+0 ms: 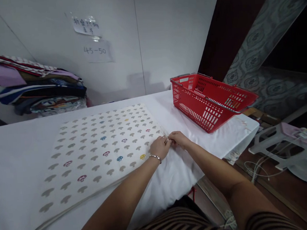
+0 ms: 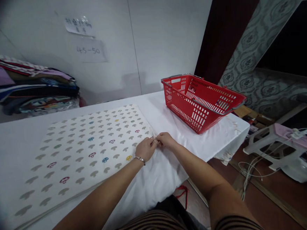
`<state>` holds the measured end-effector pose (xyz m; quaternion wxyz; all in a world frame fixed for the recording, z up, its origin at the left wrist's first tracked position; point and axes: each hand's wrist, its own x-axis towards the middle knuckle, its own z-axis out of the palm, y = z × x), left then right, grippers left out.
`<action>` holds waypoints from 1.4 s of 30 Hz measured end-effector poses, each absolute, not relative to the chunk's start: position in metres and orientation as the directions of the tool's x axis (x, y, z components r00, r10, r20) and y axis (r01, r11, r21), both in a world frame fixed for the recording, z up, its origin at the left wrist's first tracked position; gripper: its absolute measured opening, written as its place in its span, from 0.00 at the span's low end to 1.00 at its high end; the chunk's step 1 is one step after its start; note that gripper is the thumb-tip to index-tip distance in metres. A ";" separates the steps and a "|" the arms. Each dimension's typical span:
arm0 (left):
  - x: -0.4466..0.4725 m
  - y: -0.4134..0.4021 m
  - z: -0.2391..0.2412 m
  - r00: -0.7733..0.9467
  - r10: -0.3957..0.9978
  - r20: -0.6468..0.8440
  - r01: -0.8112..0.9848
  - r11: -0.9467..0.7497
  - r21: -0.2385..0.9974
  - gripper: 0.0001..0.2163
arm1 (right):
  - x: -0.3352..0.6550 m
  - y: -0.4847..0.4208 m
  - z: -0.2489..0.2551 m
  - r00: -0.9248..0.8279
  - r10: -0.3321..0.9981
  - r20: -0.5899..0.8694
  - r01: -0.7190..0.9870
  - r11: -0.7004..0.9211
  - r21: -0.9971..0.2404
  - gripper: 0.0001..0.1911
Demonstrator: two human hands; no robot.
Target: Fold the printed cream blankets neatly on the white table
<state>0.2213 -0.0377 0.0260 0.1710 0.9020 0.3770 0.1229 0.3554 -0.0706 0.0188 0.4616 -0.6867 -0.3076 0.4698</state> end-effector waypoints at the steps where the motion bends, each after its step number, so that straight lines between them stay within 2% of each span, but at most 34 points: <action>1: 0.221 -0.038 0.026 0.683 0.724 0.097 0.633 -0.653 0.416 0.14 | 0.356 -0.070 0.019 0.365 0.856 -0.366 -0.016 -0.388 -0.922 0.06; 4: 0.219 -0.031 0.025 0.640 0.764 0.085 0.646 -0.595 0.477 0.10 | 0.360 -0.069 0.019 0.316 0.881 -0.352 -0.002 -0.370 -0.929 0.05; 6: 0.216 -0.022 0.025 0.562 0.826 0.046 0.665 -0.485 0.569 0.09 | 0.364 -0.069 0.019 0.298 0.903 -0.310 0.053 -0.340 -0.939 0.05; 9: 0.209 -0.006 0.024 0.443 0.896 -0.034 0.619 -0.278 0.735 0.09 | 0.369 -0.070 0.016 0.376 0.891 -0.255 0.177 -0.339 -0.924 0.05; 11: 0.205 0.000 0.023 0.401 0.914 -0.059 0.576 -0.201 0.793 0.09 | 0.370 -0.071 0.012 0.420 0.874 -0.244 0.223 -0.360 -0.906 0.05; 15: 0.202 -0.001 0.024 0.410 0.912 -0.029 0.546 -0.220 0.809 0.09 | 0.363 -0.073 0.008 0.440 0.871 -0.220 0.308 -0.376 -0.874 0.08; 19: 0.205 -0.005 0.026 0.436 0.900 -0.006 0.546 -0.259 0.797 0.09 | 0.358 -0.070 0.009 0.446 0.884 -0.142 0.570 -0.402 -0.716 0.08; 21: 0.205 -0.006 0.026 0.450 0.893 0.008 0.545 -0.282 0.790 0.09 | 0.358 -0.069 0.010 0.449 0.881 -0.151 0.597 -0.422 -0.682 0.06; 24: 0.205 -0.006 0.024 0.487 0.872 0.046 0.537 -0.340 0.772 0.08 | 0.358 -0.067 0.011 0.457 0.871 -0.182 0.547 -0.437 -0.714 0.02; 29: 0.207 -0.010 0.025 0.558 0.823 0.109 0.577 -0.479 0.661 0.09 | 0.355 -0.072 0.020 0.447 0.865 -0.227 0.408 -0.423 -0.809 0.05; 35: 0.216 -0.021 0.031 0.674 0.731 0.111 0.611 -0.635 0.472 0.09 | 0.350 -0.077 0.028 0.418 0.862 -0.289 0.082 -0.352 -0.932 0.05; 39: 0.220 -0.024 0.031 0.672 0.732 0.111 0.622 -0.640 0.451 0.10 | 0.349 -0.075 0.028 0.369 0.856 -0.363 -0.078 -0.360 -0.930 0.07; 42: 0.219 -0.025 0.030 0.660 0.741 0.120 0.621 -0.629 0.468 0.10 | 0.350 -0.074 0.027 0.343 0.866 -0.363 -0.140 -0.335 -0.932 0.08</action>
